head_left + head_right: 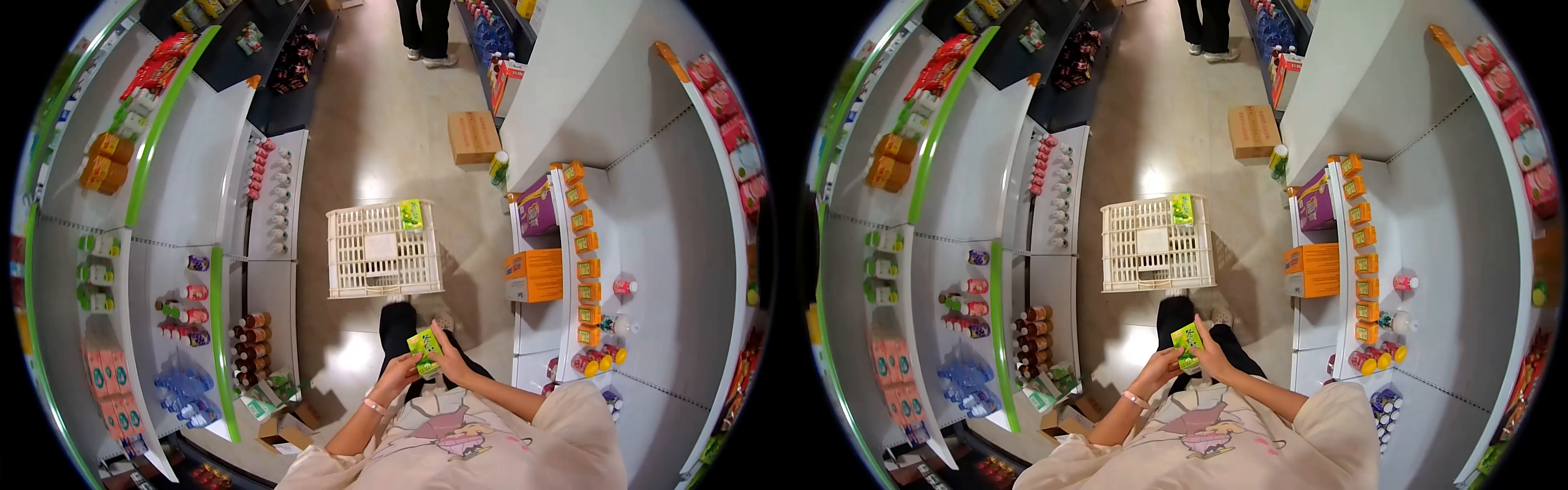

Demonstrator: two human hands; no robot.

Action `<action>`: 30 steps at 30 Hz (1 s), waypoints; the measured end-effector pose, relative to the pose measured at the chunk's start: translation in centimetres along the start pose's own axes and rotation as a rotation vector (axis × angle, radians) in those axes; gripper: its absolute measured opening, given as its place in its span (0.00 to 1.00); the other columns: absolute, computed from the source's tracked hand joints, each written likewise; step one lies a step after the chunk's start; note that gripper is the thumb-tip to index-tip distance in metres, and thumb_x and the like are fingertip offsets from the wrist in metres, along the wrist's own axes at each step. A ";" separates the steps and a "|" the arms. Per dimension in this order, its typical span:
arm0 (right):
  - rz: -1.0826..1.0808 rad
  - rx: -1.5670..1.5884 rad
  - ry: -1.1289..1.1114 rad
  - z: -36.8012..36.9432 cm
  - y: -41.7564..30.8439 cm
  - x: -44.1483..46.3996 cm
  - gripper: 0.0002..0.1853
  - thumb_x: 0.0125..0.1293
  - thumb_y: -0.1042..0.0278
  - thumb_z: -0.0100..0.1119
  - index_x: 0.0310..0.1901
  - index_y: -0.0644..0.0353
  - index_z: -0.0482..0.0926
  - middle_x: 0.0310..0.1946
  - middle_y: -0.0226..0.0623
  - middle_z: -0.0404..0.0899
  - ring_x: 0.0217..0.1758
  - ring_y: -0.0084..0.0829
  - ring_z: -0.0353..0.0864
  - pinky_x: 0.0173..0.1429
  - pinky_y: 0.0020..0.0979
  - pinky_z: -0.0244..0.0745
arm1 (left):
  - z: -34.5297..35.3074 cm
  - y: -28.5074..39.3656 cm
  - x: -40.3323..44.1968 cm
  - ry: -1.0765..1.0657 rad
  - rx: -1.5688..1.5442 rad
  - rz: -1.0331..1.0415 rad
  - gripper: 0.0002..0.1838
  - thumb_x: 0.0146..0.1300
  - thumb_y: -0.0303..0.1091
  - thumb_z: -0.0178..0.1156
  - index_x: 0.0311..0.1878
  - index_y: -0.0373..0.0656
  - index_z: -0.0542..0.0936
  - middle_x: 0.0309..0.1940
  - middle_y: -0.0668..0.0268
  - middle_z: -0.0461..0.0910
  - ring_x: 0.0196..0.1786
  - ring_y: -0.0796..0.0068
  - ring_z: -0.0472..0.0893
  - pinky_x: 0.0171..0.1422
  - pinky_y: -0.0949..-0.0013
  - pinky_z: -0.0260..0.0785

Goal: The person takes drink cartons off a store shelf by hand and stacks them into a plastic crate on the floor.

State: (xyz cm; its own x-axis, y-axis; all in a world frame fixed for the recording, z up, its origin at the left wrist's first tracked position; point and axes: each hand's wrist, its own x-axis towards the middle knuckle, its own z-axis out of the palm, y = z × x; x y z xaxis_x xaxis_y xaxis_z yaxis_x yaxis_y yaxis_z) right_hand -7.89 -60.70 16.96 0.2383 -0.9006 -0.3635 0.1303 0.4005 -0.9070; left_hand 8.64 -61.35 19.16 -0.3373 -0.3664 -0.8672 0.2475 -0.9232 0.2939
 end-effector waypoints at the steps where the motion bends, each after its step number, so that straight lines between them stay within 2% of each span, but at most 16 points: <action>1: 0.032 -0.089 -0.031 -0.1 -0.5 1.3 0.40 0.58 0.78 0.48 0.70 0.59 0.41 0.68 0.48 0.50 0.70 0.36 0.52 0.69 0.28 0.48 | -0.8 0.8 1.5 0.013 0.000 -0.025 0.17 0.63 0.35 0.56 0.52 0.39 0.72 0.40 0.67 0.77 0.40 0.77 0.79 0.44 0.73 0.72; 2: 0.069 -0.177 -0.064 -0.2 -0.8 2.5 0.39 0.59 0.76 0.49 0.70 0.59 0.41 0.67 0.49 0.51 0.70 0.37 0.53 0.68 0.28 0.48 | -1.8 1.3 3.2 0.028 -0.004 -0.053 0.17 0.62 0.35 0.57 0.52 0.38 0.72 0.40 0.66 0.78 0.39 0.77 0.79 0.43 0.73 0.73; 3: 0.001 -0.315 -0.026 -0.2 0.0 4.4 0.38 0.61 0.72 0.50 0.69 0.60 0.42 0.63 0.51 0.58 0.65 0.40 0.60 0.66 0.29 0.53 | -3.1 1.6 5.6 -0.006 -0.015 0.044 0.17 0.61 0.33 0.58 0.51 0.37 0.72 0.39 0.66 0.78 0.39 0.77 0.79 0.41 0.75 0.73; 4: 0.144 -0.255 -0.017 -0.3 0.3 6.6 0.36 0.61 0.71 0.51 0.68 0.61 0.46 0.60 0.52 0.62 0.62 0.40 0.64 0.65 0.31 0.56 | -3.4 3.8 6.3 -0.032 0.030 0.099 0.18 0.60 0.30 0.58 0.53 0.36 0.71 0.39 0.65 0.78 0.38 0.77 0.78 0.41 0.75 0.73; 5: 0.048 -0.318 0.073 -0.3 1.8 9.0 0.34 0.61 0.70 0.52 0.67 0.62 0.49 0.59 0.53 0.64 0.60 0.40 0.66 0.63 0.31 0.58 | -2.9 6.5 6.7 0.131 0.227 0.095 0.22 0.60 0.28 0.58 0.57 0.34 0.67 0.41 0.62 0.78 0.42 0.74 0.79 0.44 0.73 0.73; 6: -0.052 -0.386 0.165 -0.6 3.5 11.8 0.33 0.61 0.69 0.53 0.66 0.63 0.52 0.58 0.53 0.65 0.59 0.40 0.68 0.62 0.32 0.61 | -4.5 7.5 9.3 0.144 0.311 0.189 0.25 0.57 0.26 0.60 0.58 0.34 0.66 0.41 0.62 0.78 0.41 0.74 0.79 0.43 0.73 0.73; 8: 0.060 -0.469 0.317 -2.0 4.6 17.3 0.30 0.61 0.67 0.53 0.63 0.66 0.57 0.58 0.53 0.66 0.57 0.40 0.70 0.60 0.33 0.63 | -7.5 10.3 14.8 0.094 0.411 0.319 0.27 0.56 0.25 0.61 0.59 0.33 0.64 0.42 0.59 0.79 0.41 0.73 0.80 0.43 0.73 0.73; 9: 0.102 -0.443 0.362 -2.5 2.7 19.6 0.33 0.58 0.63 0.54 0.62 0.68 0.57 0.57 0.56 0.66 0.61 0.48 0.65 0.63 0.38 0.60 | -7.6 13.0 15.9 0.098 0.450 0.347 0.28 0.56 0.25 0.61 0.59 0.32 0.64 0.42 0.58 0.79 0.41 0.73 0.80 0.43 0.73 0.73; 11: 0.180 -0.584 0.422 -3.8 1.1 24.9 0.34 0.57 0.60 0.55 0.63 0.68 0.56 0.56 0.56 0.66 0.60 0.49 0.66 0.63 0.39 0.60 | -7.9 17.8 18.5 0.132 0.491 0.446 0.30 0.55 0.25 0.61 0.61 0.31 0.61 0.42 0.56 0.79 0.41 0.70 0.80 0.44 0.71 0.73; 12: 0.222 -0.656 0.449 -4.4 0.7 27.3 0.35 0.57 0.58 0.55 0.63 0.68 0.56 0.56 0.55 0.67 0.59 0.49 0.66 0.63 0.40 0.60 | -8.3 20.0 20.0 0.141 0.490 0.356 0.31 0.56 0.25 0.60 0.62 0.30 0.59 0.43 0.54 0.78 0.43 0.69 0.80 0.46 0.71 0.73; 15: 0.230 -0.902 0.561 -5.5 0.9 33.7 0.40 0.55 0.53 0.57 0.63 0.67 0.54 0.54 0.53 0.68 0.58 0.50 0.67 0.62 0.43 0.61 | -8.9 25.2 25.1 0.140 0.426 0.418 0.31 0.55 0.21 0.59 0.61 0.30 0.59 0.49 0.50 0.75 0.48 0.66 0.78 0.48 0.70 0.74; 18: 0.353 -0.942 0.653 -5.7 1.6 39.3 0.45 0.51 0.49 0.60 0.64 0.67 0.53 0.55 0.53 0.68 0.59 0.48 0.67 0.60 0.44 0.63 | -10.1 27.9 30.5 0.102 0.413 0.464 0.31 0.55 0.20 0.59 0.62 0.30 0.58 0.50 0.50 0.74 0.51 0.65 0.76 0.51 0.70 0.72; 21: 0.507 -0.886 0.630 -5.6 0.7 42.4 0.46 0.46 0.47 0.64 0.61 0.69 0.56 0.50 0.55 0.72 0.54 0.51 0.71 0.55 0.44 0.68 | -10.3 29.7 33.8 0.084 0.445 0.456 0.31 0.56 0.20 0.58 0.62 0.30 0.58 0.51 0.51 0.73 0.52 0.66 0.76 0.53 0.71 0.71; 24: 0.621 -0.907 0.551 -5.9 0.3 43.9 0.42 0.45 0.48 0.65 0.57 0.68 0.61 0.44 0.52 0.76 0.49 0.50 0.76 0.50 0.45 0.72 | -9.7 30.8 34.8 0.083 0.448 0.432 0.31 0.57 0.19 0.56 0.63 0.31 0.56 0.52 0.53 0.73 0.53 0.68 0.74 0.55 0.72 0.69; 27: 0.566 -0.926 0.606 -6.1 0.1 43.8 0.37 0.45 0.48 0.65 0.52 0.66 0.64 0.40 0.51 0.78 0.44 0.50 0.78 0.46 0.45 0.73 | -9.2 31.2 35.3 0.082 0.397 0.411 0.31 0.58 0.19 0.56 0.64 0.32 0.56 0.53 0.53 0.72 0.55 0.68 0.73 0.55 0.72 0.68; 30: 0.514 -0.814 0.688 -5.8 -0.8 42.8 0.37 0.46 0.48 0.65 0.52 0.65 0.63 0.40 0.52 0.78 0.44 0.51 0.78 0.46 0.46 0.73 | -8.4 31.6 35.2 0.076 0.367 0.427 0.30 0.58 0.19 0.55 0.63 0.32 0.57 0.53 0.54 0.72 0.55 0.69 0.73 0.56 0.72 0.68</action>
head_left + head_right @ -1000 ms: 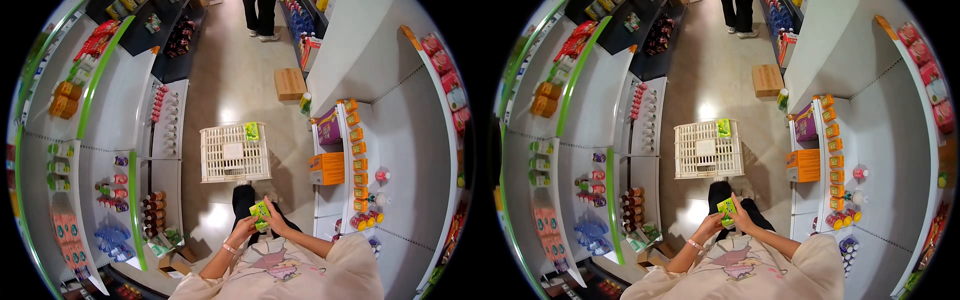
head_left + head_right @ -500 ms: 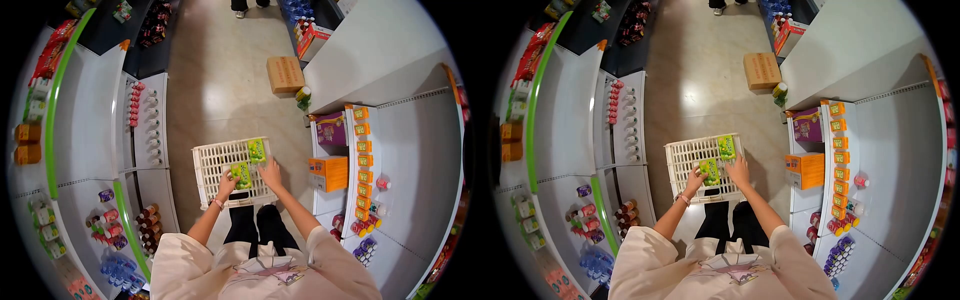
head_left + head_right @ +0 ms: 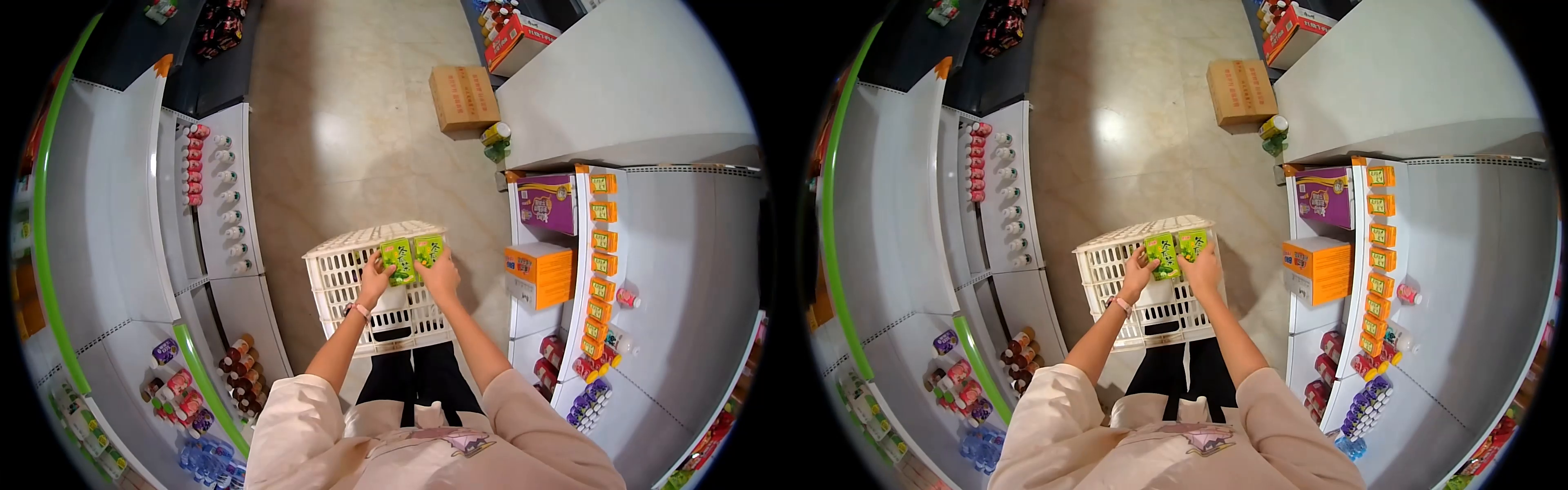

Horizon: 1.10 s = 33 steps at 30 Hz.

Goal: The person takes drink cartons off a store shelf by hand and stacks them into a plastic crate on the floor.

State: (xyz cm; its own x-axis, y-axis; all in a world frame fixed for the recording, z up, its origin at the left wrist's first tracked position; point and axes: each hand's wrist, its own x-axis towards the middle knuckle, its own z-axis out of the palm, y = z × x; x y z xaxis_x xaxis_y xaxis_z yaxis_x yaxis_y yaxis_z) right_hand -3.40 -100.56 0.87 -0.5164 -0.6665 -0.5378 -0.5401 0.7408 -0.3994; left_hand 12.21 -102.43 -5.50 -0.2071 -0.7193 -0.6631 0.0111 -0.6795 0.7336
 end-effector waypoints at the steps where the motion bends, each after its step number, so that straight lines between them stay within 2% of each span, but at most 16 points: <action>1: 0.010 -0.016 -0.015 0.0 0.1 0.1 0.37 0.46 0.47 0.65 0.52 0.65 0.63 0.41 0.52 0.77 0.44 0.51 0.78 0.46 0.46 0.73 | 0.1 0.0 0.4 -0.030 -0.054 0.050 0.29 0.58 0.19 0.55 0.63 0.32 0.59 0.53 0.55 0.72 0.55 0.70 0.73 0.56 0.73 0.68; 6: -0.059 -0.032 0.001 0.8 1.3 0.9 0.38 0.49 0.46 0.64 0.55 0.62 0.61 0.42 0.53 0.77 0.43 0.51 0.78 0.45 0.47 0.72 | 0.4 -0.4 1.3 0.001 0.006 -0.020 0.26 0.58 0.18 0.54 0.60 0.31 0.61 0.53 0.57 0.73 0.54 0.71 0.73 0.55 0.73 0.68; 7: -0.127 -0.013 0.033 0.8 1.3 0.9 0.34 0.50 0.50 0.64 0.51 0.62 0.61 0.41 0.53 0.76 0.43 0.50 0.77 0.42 0.46 0.72 | 0.2 -0.6 1.5 -0.007 0.001 -0.018 0.25 0.58 0.18 0.54 0.60 0.31 0.62 0.52 0.57 0.73 0.54 0.71 0.73 0.55 0.73 0.68; 12: -0.121 0.095 -0.075 0.7 1.5 1.6 0.32 0.52 0.56 0.62 0.55 0.60 0.59 0.44 0.53 0.75 0.46 0.52 0.76 0.46 0.45 0.71 | -0.4 -2.1 2.1 0.024 0.148 0.038 0.22 0.57 0.19 0.57 0.56 0.31 0.67 0.51 0.57 0.74 0.52 0.71 0.75 0.53 0.73 0.70; 15: -0.086 0.179 -0.132 0.4 2.1 1.9 0.33 0.54 0.60 0.61 0.58 0.58 0.57 0.45 0.54 0.75 0.48 0.51 0.75 0.50 0.44 0.70 | -1.0 -2.5 2.7 -0.014 0.147 0.005 0.22 0.57 0.19 0.58 0.55 0.32 0.68 0.47 0.58 0.76 0.47 0.72 0.77 0.48 0.74 0.73; 18: -0.103 0.284 -0.128 1.0 3.4 1.7 0.32 0.55 0.63 0.59 0.60 0.59 0.58 0.46 0.55 0.74 0.50 0.50 0.74 0.54 0.42 0.68 | -0.5 0.2 1.7 -0.027 0.127 -0.100 0.24 0.57 0.22 0.58 0.58 0.33 0.68 0.48 0.59 0.76 0.46 0.74 0.77 0.45 0.74 0.73; 20: -0.112 0.341 -0.122 0.1 3.8 0.7 0.30 0.55 0.63 0.58 0.59 0.60 0.60 0.46 0.55 0.74 0.50 0.50 0.74 0.54 0.42 0.68 | -0.8 1.2 1.3 -0.047 0.203 -0.172 0.25 0.56 0.28 0.61 0.57 0.30 0.68 0.47 0.58 0.77 0.46 0.72 0.77 0.47 0.74 0.70; 21: -0.123 0.384 -0.141 -0.5 4.2 -0.1 0.27 0.56 0.63 0.56 0.57 0.60 0.63 0.45 0.55 0.75 0.50 0.50 0.74 0.53 0.41 0.68 | -1.0 1.6 1.2 -0.035 0.305 -0.147 0.26 0.56 0.32 0.62 0.57 0.30 0.69 0.46 0.59 0.78 0.45 0.74 0.78 0.46 0.73 0.69; 22: -0.121 0.429 -0.149 -0.7 5.0 -0.8 0.27 0.56 0.63 0.56 0.57 0.60 0.64 0.45 0.55 0.75 0.50 0.50 0.74 0.53 0.41 0.68 | -1.8 0.5 1.8 -0.051 0.289 -0.119 0.27 0.57 0.35 0.61 0.58 0.31 0.68 0.48 0.57 0.77 0.48 0.68 0.77 0.50 0.69 0.69; 24: -0.121 0.519 -0.153 -0.6 7.5 -2.5 0.26 0.57 0.63 0.54 0.57 0.61 0.64 0.45 0.55 0.75 0.50 0.50 0.74 0.52 0.41 0.68 | -1.3 1.8 0.0 0.155 0.514 -0.050 0.29 0.56 0.38 0.60 0.58 0.31 0.67 0.51 0.52 0.75 0.52 0.61 0.76 0.53 0.66 0.68; 26: -0.055 0.433 -0.229 -2.7 10.3 -5.1 0.25 0.58 0.63 0.53 0.57 0.61 0.64 0.45 0.54 0.75 0.50 0.50 0.74 0.51 0.41 0.69 | -3.4 -0.9 0.5 0.164 0.638 0.100 0.31 0.55 0.39 0.60 0.58 0.30 0.67 0.52 0.48 0.72 0.54 0.55 0.74 0.56 0.61 0.67; 28: -0.050 0.414 -0.088 -2.4 14.8 -7.8 0.24 0.58 0.66 0.53 0.57 0.61 0.64 0.38 0.48 0.78 0.40 0.39 0.78 0.44 0.38 0.72 | -2.7 0.5 -1.8 0.137 0.845 0.124 0.30 0.53 0.38 0.60 0.56 0.29 0.67 0.52 0.45 0.72 0.54 0.54 0.74 0.57 0.60 0.66; 29: -0.023 0.429 -0.006 -2.7 17.0 -9.7 0.24 0.58 0.67 0.53 0.57 0.60 0.65 0.37 0.47 0.78 0.39 0.39 0.78 0.44 0.38 0.72 | -1.9 1.2 -3.3 0.126 0.926 0.187 0.30 0.53 0.37 0.60 0.56 0.29 0.67 0.52 0.44 0.71 0.54 0.52 0.73 0.57 0.60 0.65; 30: 0.005 0.447 0.078 -3.0 19.1 -11.6 0.24 0.57 0.67 0.53 0.57 0.60 0.65 0.37 0.46 0.78 0.38 0.38 0.78 0.43 0.38 0.72 | -2.5 -0.8 -2.9 0.119 0.804 0.222 0.31 0.53 0.36 0.59 0.57 0.28 0.66 0.54 0.44 0.70 0.55 0.51 0.72 0.59 0.59 0.63; 32: 0.083 0.483 0.057 -2.0 24.3 -13.8 0.23 0.59 0.66 0.54 0.56 0.58 0.66 0.36 0.42 0.78 0.34 0.33 0.77 0.39 0.34 0.73 | -2.4 -2.2 -3.6 0.011 1.106 0.348 0.30 0.53 0.35 0.57 0.58 0.28 0.65 0.54 0.43 0.68 0.57 0.49 0.68 0.63 0.57 0.58; 33: 0.075 0.659 0.035 -4.1 25.1 -16.3 0.22 0.59 0.65 0.54 0.56 0.58 0.66 0.35 0.39 0.78 0.33 0.29 0.76 0.37 0.31 0.72 | -1.5 -2.3 -4.8 -0.064 1.049 0.336 0.29 0.53 0.34 0.56 0.57 0.28 0.66 0.53 0.43 0.68 0.57 0.48 0.68 0.62 0.58 0.58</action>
State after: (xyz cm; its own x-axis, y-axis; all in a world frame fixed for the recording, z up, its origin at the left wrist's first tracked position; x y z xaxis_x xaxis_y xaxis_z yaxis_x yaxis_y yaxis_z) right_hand -11.28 -71.44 2.68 -0.5638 -0.6055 -0.5617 0.0115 0.6743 -0.7384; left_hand 14.61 -97.64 -4.17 -0.3999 -0.8149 -0.4194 -0.7531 0.0313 0.6572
